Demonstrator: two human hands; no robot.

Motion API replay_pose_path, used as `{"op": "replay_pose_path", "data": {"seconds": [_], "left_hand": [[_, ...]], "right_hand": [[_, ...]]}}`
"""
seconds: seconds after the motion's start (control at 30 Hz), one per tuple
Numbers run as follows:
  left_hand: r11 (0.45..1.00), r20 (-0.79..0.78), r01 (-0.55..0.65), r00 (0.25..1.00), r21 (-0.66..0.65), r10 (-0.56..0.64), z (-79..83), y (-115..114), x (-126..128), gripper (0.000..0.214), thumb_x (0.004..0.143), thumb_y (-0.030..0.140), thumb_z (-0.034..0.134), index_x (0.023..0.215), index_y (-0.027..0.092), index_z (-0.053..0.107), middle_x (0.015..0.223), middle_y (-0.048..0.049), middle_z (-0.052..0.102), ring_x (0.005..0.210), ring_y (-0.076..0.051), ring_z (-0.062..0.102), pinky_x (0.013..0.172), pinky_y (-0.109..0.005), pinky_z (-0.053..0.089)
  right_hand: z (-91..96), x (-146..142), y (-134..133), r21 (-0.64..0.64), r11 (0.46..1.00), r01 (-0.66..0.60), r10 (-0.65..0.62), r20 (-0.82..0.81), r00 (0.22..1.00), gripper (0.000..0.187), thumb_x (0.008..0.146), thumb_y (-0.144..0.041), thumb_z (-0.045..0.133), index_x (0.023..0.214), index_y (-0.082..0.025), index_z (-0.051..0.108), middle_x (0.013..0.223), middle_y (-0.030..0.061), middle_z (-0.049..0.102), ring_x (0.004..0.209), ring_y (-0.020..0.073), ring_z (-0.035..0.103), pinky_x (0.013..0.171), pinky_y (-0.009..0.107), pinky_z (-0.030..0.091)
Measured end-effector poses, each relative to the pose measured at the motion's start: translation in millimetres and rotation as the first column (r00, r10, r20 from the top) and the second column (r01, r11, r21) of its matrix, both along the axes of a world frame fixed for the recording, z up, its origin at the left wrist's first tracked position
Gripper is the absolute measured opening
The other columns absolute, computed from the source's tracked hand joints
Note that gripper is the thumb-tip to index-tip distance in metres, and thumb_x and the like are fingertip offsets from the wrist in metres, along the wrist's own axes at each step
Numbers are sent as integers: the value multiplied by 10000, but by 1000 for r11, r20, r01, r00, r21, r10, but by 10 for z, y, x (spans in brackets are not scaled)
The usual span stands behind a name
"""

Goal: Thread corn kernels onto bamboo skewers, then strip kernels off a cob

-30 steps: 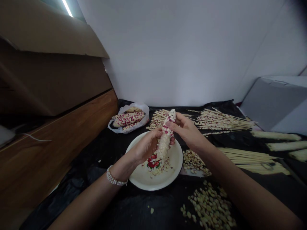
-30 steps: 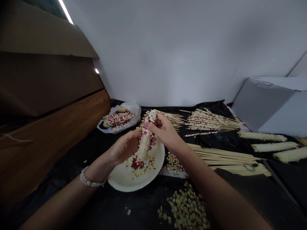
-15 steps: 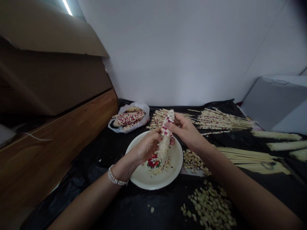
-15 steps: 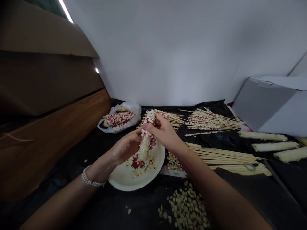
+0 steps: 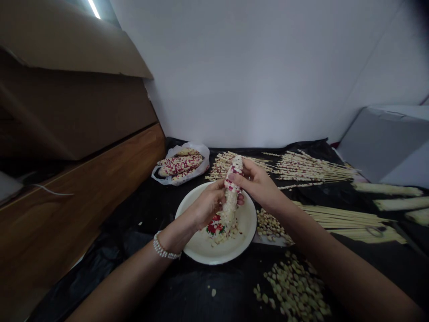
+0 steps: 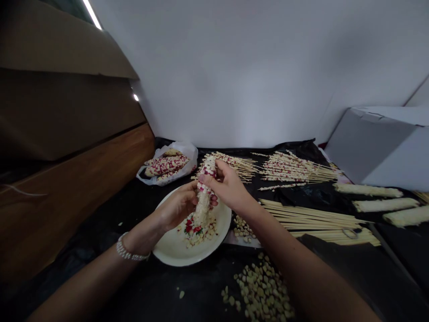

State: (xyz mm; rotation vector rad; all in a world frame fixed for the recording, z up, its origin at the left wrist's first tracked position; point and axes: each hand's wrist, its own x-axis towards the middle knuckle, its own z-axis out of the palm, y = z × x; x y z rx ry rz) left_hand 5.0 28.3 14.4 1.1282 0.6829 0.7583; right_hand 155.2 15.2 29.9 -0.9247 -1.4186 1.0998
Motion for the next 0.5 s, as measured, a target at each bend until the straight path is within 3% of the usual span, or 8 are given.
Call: {"op": "replay_pose_path", "data": {"seconds": [0.13,0.23,0.5], "left_hand": [[996,58,86,995,-11,-85,55,1,-36,279,719,158,514,972,159,633,850,-67,695,830,-202,640,689,-297,447],[997,37,78,996,18,-79,61,-6,-32,211,809,231,534,981,167,638,867,-64,692,848,-198,634,754,-315,457],[992,-29,-12,999,125,16,-54,-15,31,174,754,138,465,856,172,602,796,-36,656,675,-151,565,657,-294,424]], "right_hand": [[36,33,4,21,999,26,-26,-22,999,256,784,-421,665,899,-239,527,783,10,575,671,157,537,536,298,456],[41,42,7,27,999,32,-32,-10,999,233,797,-405,651,924,-245,538,798,16,591,744,183,560,581,312,475],[-43,18,45,61,997,44,-44,-5,999,276,774,-439,667,884,-235,517,828,13,576,751,169,537,661,318,460]]}}
